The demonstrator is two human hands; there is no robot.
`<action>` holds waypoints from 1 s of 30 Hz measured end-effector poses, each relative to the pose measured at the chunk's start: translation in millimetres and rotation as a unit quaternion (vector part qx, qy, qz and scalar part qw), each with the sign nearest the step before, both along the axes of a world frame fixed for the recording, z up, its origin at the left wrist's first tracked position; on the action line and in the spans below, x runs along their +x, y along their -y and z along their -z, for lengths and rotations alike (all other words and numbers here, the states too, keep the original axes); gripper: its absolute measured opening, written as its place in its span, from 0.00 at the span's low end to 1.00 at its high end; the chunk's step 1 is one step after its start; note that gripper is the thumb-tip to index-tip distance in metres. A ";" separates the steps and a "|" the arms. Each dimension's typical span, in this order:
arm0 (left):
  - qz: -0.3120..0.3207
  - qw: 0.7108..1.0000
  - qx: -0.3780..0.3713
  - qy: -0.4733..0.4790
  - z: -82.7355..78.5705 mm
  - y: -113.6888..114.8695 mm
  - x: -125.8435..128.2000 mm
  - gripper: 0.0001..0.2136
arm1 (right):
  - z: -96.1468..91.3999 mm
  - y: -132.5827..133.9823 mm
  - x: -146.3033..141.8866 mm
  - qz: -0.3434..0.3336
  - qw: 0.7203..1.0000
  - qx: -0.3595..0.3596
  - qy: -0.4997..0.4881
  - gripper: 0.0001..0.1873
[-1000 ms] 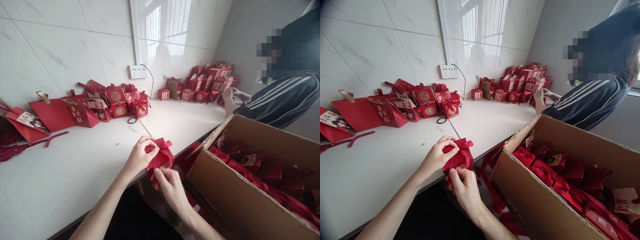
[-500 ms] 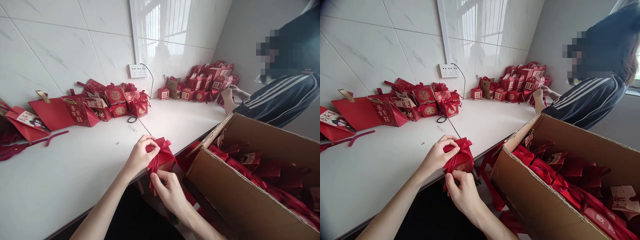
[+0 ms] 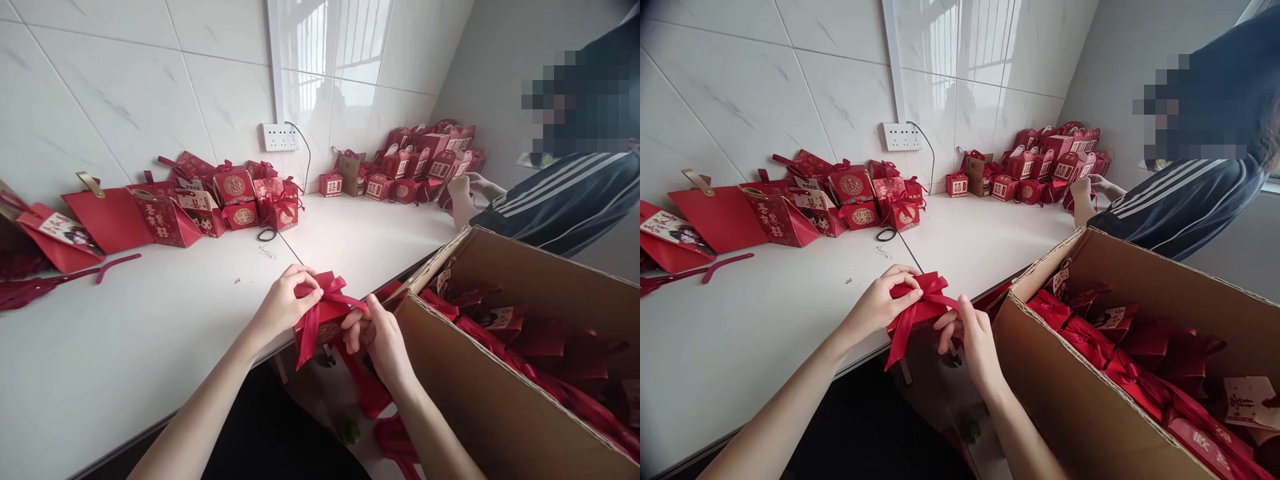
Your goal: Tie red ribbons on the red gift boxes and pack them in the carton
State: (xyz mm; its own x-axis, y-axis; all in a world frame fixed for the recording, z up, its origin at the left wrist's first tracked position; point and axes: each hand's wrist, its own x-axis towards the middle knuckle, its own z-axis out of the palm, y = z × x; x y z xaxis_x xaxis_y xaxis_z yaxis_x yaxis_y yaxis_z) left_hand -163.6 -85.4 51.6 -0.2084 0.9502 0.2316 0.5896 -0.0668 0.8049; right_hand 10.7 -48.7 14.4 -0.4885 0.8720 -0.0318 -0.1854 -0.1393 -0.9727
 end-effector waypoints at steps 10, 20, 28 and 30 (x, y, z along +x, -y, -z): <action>-0.010 1.000 -0.003 0.007 0.3 -1.7 0.7 0.07 | -0.5 14.5 10.3 -0.050 0.986 0.098 0.127 0.27; -0.233 0.971 -0.046 0.008 13.8 14.8 0.9 0.19 | -14.3 -48.1 -26.6 0.048 0.968 0.168 0.181 0.26; -0.199 0.963 0.184 0.003 72.9 78.4 44.1 0.03 | 19.3 8.1 -33.0 0.041 0.982 0.172 0.070 0.20; -0.211 0.946 0.244 -0.044 71.8 113.6 34.9 0.04 | 55.7 14.0 1.1 0.053 0.970 0.202 0.125 0.23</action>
